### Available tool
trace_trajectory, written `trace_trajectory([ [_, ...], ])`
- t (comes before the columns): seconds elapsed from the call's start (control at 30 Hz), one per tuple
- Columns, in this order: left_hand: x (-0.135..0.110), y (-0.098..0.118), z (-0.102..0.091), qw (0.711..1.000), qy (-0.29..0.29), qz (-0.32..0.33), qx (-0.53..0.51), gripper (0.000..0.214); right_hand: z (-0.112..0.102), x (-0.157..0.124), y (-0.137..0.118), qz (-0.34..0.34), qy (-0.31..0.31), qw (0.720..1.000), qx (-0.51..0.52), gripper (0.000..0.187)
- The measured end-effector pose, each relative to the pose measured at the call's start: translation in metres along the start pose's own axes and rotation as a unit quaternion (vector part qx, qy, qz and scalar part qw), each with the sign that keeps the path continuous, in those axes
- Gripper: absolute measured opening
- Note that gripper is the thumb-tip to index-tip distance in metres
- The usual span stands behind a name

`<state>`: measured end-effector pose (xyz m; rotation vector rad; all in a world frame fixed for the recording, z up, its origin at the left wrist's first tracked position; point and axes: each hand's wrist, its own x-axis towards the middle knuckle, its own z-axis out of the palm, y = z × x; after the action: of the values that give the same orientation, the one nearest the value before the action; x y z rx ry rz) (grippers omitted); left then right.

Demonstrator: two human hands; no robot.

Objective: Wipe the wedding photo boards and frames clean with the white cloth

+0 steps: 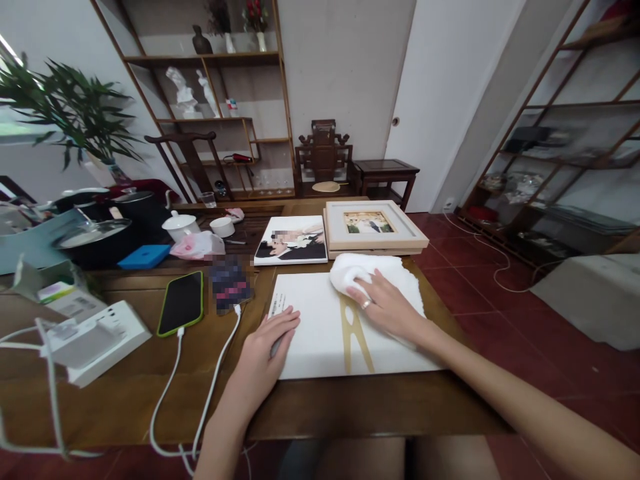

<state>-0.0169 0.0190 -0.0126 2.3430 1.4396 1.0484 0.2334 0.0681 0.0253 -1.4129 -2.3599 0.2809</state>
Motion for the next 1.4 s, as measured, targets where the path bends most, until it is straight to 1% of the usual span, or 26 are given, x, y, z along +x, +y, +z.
trace_trajectory([
  [0.03, 0.0, -0.001, 0.0, 1.0, 0.001, 0.001, 0.001, 0.023, 0.004, 0.005, -0.002, -0.001, 0.008, 1.0, -0.003, 0.044],
  [0.1, -0.001, -0.002, 0.001, 1.0, 0.004, 0.002, 0.001, 0.024, 0.01, 0.007, -0.008, -0.009, 0.003, 1.0, -0.008, 0.043],
  [0.2, -0.001, -0.003, 0.003, 1.0, 0.007, 0.005, 0.001, 0.024, 0.014, -0.011, -0.024, -0.048, -0.019, 0.998, -0.02, 0.037],
  [0.3, -0.001, -0.002, 0.002, 1.0, 0.006, 0.005, 0.001, 0.025, 0.014, -0.046, -0.047, -0.126, -0.042, 0.991, -0.029, 0.03],
  [0.4, -0.001, 0.0, 0.001, 1.0, 0.003, 0.004, 0.001, 0.025, 0.01, -0.078, -0.062, -0.232, -0.084, 0.968, -0.036, 0.025],
  [0.47, -0.001, 0.0, 0.0, 1.0, -0.001, 0.002, 0.001, 0.025, 0.002, -0.088, -0.062, -0.297, -0.119, 0.947, -0.04, 0.024],
  [0.53, -0.001, 0.0, 0.0, 1.0, -0.003, -0.001, 0.001, 0.025, -0.008, -0.087, -0.053, -0.338, -0.15, 0.929, -0.028, 0.023],
  [0.57, -0.002, -0.001, 0.0, 1.0, -0.002, -0.002, -0.001, 0.025, -0.012, -0.083, -0.046, -0.339, -0.158, 0.927, -0.018, 0.025],
  [0.6, -0.002, -0.001, 0.001, 1.0, 0.0, -0.003, -0.003, 0.025, -0.016, -0.077, -0.038, -0.323, -0.159, 0.933, -0.008, 0.028],
  [0.67, -0.002, -0.001, 0.001, 1.0, 0.003, -0.004, -0.008, 0.025, -0.021, -0.061, -0.023, -0.264, -0.135, 0.955, 0.009, 0.033],
  [0.77, -0.002, 0.0, 0.002, 1.0, 0.004, -0.006, -0.014, 0.025, -0.017, -0.03, -0.01, -0.173, -0.084, 0.981, 0.028, 0.039],
  [0.83, -0.001, 0.001, 0.001, 1.0, 0.004, -0.005, -0.011, 0.025, -0.009, -0.008, -0.011, -0.131, -0.061, 0.989, 0.031, 0.042],
  [0.9, -0.001, 0.001, 0.001, 1.0, 0.004, -0.002, -0.005, 0.025, 0.001, 0.012, -0.018, -0.101, -0.049, 0.993, 0.021, 0.044],
  [0.97, 0.0, 0.0, 0.0, 1.0, 0.006, 0.003, -0.003, 0.025, 0.01, 0.027, -0.027, -0.091, -0.045, 0.995, 0.006, 0.044],
  [1.03, 0.0, 0.0, 0.0, 1.0, 0.008, 0.009, -0.001, 0.025, 0.016, 0.034, -0.037, -0.094, -0.041, 0.995, -0.004, 0.042],
  [1.07, -0.001, -0.001, 0.0, 1.0, 0.009, 0.012, 0.0, 0.024, 0.018, 0.032, -0.041, -0.099, -0.041, 0.994, -0.009, 0.041],
  [1.13, -0.001, -0.001, 0.0, 1.0, 0.01, 0.016, 0.002, 0.024, 0.02, 0.021, -0.05, -0.119, -0.047, 0.992, -0.022, 0.038],
  [1.27, -0.001, -0.001, 0.0, 1.0, 0.005, 0.017, 0.005, 0.025, 0.016, -0.027, -0.068, -0.147, -0.063, 0.987, -0.033, 0.035],
  [1.33, 0.0, 0.0, -0.001, 1.0, -0.004, 0.013, 0.006, 0.026, 0.012, -0.051, -0.077, -0.167, -0.095, 0.981, -0.029, 0.036],
  [1.4, 0.0, 0.001, -0.002, 1.0, -0.011, 0.005, 0.008, 0.027, 0.007, -0.068, -0.081, -0.2, -0.141, 0.969, -0.028, 0.037],
])
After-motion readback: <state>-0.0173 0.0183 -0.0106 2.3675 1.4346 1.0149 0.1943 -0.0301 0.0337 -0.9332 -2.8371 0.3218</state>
